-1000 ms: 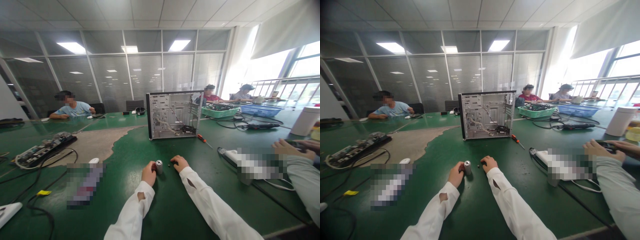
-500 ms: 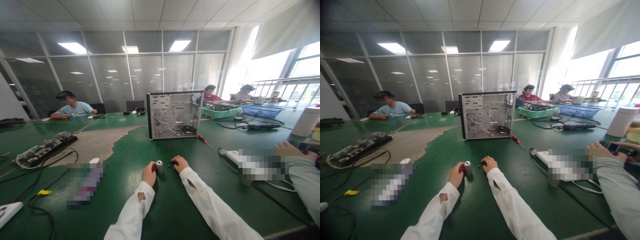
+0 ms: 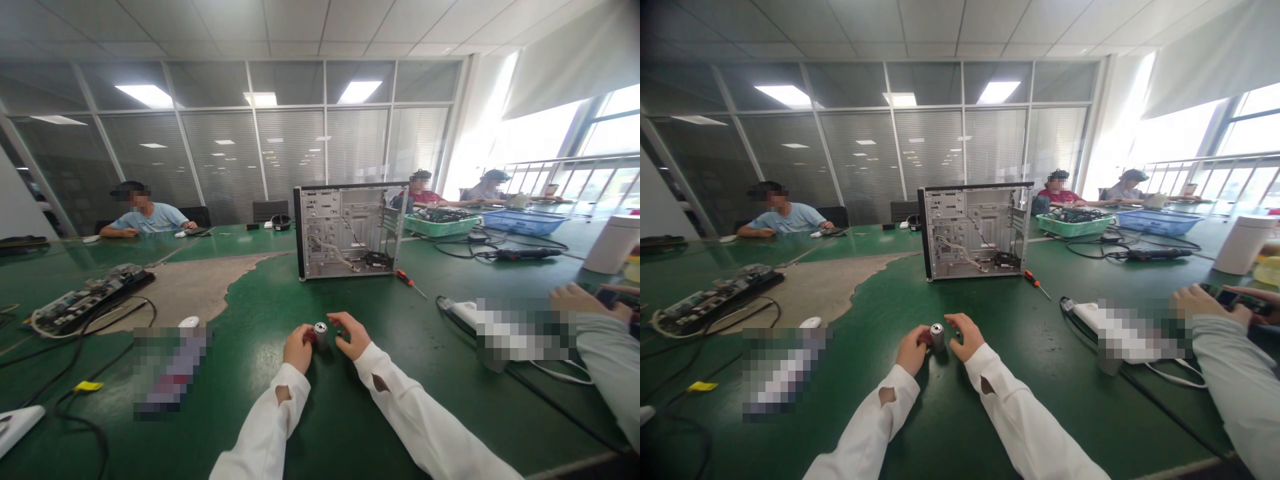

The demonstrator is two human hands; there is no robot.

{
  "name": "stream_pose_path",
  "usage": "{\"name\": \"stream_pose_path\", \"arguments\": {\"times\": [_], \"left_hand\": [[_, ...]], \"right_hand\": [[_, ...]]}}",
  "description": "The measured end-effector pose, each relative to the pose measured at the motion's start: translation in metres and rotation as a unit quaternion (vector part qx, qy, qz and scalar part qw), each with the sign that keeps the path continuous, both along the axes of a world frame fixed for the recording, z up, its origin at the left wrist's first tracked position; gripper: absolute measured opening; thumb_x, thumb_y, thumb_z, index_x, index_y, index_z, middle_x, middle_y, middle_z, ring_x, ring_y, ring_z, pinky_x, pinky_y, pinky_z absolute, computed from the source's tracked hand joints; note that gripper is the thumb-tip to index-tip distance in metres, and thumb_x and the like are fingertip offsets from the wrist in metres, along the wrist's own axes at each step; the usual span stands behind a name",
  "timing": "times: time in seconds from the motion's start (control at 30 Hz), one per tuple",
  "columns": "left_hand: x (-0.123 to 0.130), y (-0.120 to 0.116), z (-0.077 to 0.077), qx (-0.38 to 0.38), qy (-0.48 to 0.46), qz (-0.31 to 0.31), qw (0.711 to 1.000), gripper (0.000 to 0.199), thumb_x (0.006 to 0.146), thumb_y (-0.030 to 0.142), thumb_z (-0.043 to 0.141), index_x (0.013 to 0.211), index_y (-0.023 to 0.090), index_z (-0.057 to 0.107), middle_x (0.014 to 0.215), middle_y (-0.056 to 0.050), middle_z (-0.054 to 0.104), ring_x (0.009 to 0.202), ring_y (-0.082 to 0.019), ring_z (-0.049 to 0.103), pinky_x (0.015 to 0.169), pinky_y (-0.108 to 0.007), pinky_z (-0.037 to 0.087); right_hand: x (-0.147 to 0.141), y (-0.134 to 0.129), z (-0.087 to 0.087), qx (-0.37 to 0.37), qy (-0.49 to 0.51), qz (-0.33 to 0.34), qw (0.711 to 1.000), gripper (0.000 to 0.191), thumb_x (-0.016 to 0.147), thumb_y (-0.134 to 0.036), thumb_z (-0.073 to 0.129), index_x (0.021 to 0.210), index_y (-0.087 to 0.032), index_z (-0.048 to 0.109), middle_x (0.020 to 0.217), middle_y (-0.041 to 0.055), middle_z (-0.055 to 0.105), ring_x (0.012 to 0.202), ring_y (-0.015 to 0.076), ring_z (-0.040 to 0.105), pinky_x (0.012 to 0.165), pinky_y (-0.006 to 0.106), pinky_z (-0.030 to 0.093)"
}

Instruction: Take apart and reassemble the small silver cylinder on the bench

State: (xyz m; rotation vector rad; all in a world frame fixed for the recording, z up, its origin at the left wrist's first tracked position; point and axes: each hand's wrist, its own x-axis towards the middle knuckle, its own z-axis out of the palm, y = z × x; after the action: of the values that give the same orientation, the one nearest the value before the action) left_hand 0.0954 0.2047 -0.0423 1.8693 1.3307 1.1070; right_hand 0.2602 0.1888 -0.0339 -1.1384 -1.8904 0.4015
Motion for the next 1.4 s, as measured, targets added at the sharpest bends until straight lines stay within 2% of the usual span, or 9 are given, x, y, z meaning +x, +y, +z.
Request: {"name": "stream_pose_path", "arguments": {"times": [0.2, 0.47, 0.7, 0.93, 1.1, 1.27, 1.3, 1.33, 1.4], "left_hand": [[0.002, -0.004, 0.002, -0.034, -0.039, -0.071, 0.996, 0.036, 0.055, -0.004, 0.032, 0.072, 0.016, 0.057, 0.06, 0.002, 0.06, 0.057, -0.009, 0.058, 0.061, -0.02, 0.046], [0.004, -0.002, 0.0, -0.054, -0.068, -0.058, 0.995, 0.031, 0.057, -0.001, 0.033, 0.072, 0.014, 0.055, 0.058, 0.001, 0.061, 0.054, -0.009, 0.057, 0.059, -0.022, 0.046], [0.003, -0.003, 0.001, -0.055, -0.072, -0.054, 0.994, 0.029, 0.057, 0.001, 0.035, 0.071, 0.014, 0.056, 0.058, 0.0, 0.061, 0.054, -0.01, 0.056, 0.059, -0.023, 0.046], [0.003, -0.004, 0.002, -0.06, -0.062, -0.047, 0.995, 0.029, 0.058, 0.0, 0.035, 0.072, 0.014, 0.056, 0.059, 0.0, 0.061, 0.054, -0.009, 0.057, 0.058, -0.022, 0.046], [0.002, -0.003, -0.001, -0.047, -0.059, -0.051, 0.996, 0.028, 0.059, 0.002, 0.036, 0.073, 0.014, 0.057, 0.06, 0.0, 0.062, 0.055, -0.01, 0.057, 0.059, -0.023, 0.046], [0.002, -0.003, -0.002, -0.052, -0.064, -0.052, 0.995, 0.027, 0.059, 0.003, 0.036, 0.072, 0.014, 0.057, 0.06, -0.001, 0.062, 0.055, -0.01, 0.057, 0.059, -0.023, 0.046], [0.002, -0.003, -0.001, -0.052, -0.065, -0.05, 0.995, 0.027, 0.059, 0.003, 0.036, 0.072, 0.014, 0.057, 0.059, 0.0, 0.062, 0.054, -0.01, 0.057, 0.059, -0.023, 0.046], [0.003, -0.003, -0.001, -0.053, -0.064, -0.049, 0.995, 0.027, 0.058, 0.003, 0.036, 0.072, 0.014, 0.057, 0.058, 0.0, 0.062, 0.054, -0.01, 0.057, 0.058, -0.023, 0.046], [0.003, -0.003, -0.001, -0.053, -0.064, -0.045, 0.996, 0.027, 0.058, 0.003, 0.036, 0.072, 0.014, 0.057, 0.058, 0.0, 0.062, 0.053, -0.01, 0.056, 0.058, -0.023, 0.045]], "right_hand": [[-0.026, -0.019, -0.001, 0.004, -0.016, 0.022, 1.0, 0.048, 0.06, -0.013, 0.049, 0.107, -0.02, 0.044, 0.1, 0.0058, 0.05, 0.094, 0.018, 0.047, 0.084, 0.033, 0.038], [0.007, -0.057, -0.008, -0.007, -0.03, -0.015, 0.999, 0.048, 0.064, -0.015, 0.047, 0.111, -0.02, 0.04, 0.106, 0.0068, 0.051, 0.101, 0.0189, 0.047, 0.088, 0.033, 0.036], [0.091, -0.104, -0.029, 0.013, -0.116, -0.187, 0.976, 0.045, 0.071, -0.031, 0.044, 0.114, -0.019, 0.038, 0.101, 0.0089, 0.054, 0.094, 0.0203, 0.051, 0.083, 0.035, 0.041], [0.207, -0.14, -0.059, 0.062, -0.229, -0.419, 0.877, 0.054, 0.068, -0.044, 0.042, 0.114, -0.016, 0.037, 0.088, 0.0115, 0.057, 0.077, 0.0261, 0.055, 0.073, 0.04, 0.044], [0.254, -0.154, -0.062, 0.082, -0.294, -0.474, 0.826, 0.057, 0.072, -0.041, 0.037, 0.121, -0.014, 0.029, 0.093, 0.019, 0.054, 0.083, 0.0309, 0.055, 0.07, 0.042, 0.043], [0.23, -0.157, -0.039, 0.151, -0.303, -0.579, 0.742, 0.055, 0.072, -0.037, 0.044, 0.122, -0.016, 0.033, 0.109, 0.0214, 0.048, 0.097, 0.035, 0.047, 0.076, 0.046, 0.037], [0.217, -0.155, -0.034, 0.17, -0.306, -0.573, 0.741, 0.054, 0.071, -0.036, 0.046, 0.121, -0.018, 0.035, 0.114, 0.0193, 0.046, 0.101, 0.0347, 0.044, 0.078, 0.046, 0.036], [0.201, -0.152, -0.03, 0.185, -0.31, -0.544, 0.758, 0.052, 0.071, -0.035, 0.047, 0.12, -0.019, 0.037, 0.116, 0.0164, 0.045, 0.103, 0.0336, 0.043, 0.079, 0.046, 0.036], [0.165, -0.14, -0.025, 0.186, -0.325, -0.419, 0.827, 0.045, 0.072, -0.032, 0.045, 0.116, -0.02, 0.041, 0.116, 0.0121, 0.046, 0.102, 0.0282, 0.045, 0.08, 0.041, 0.038]]}}
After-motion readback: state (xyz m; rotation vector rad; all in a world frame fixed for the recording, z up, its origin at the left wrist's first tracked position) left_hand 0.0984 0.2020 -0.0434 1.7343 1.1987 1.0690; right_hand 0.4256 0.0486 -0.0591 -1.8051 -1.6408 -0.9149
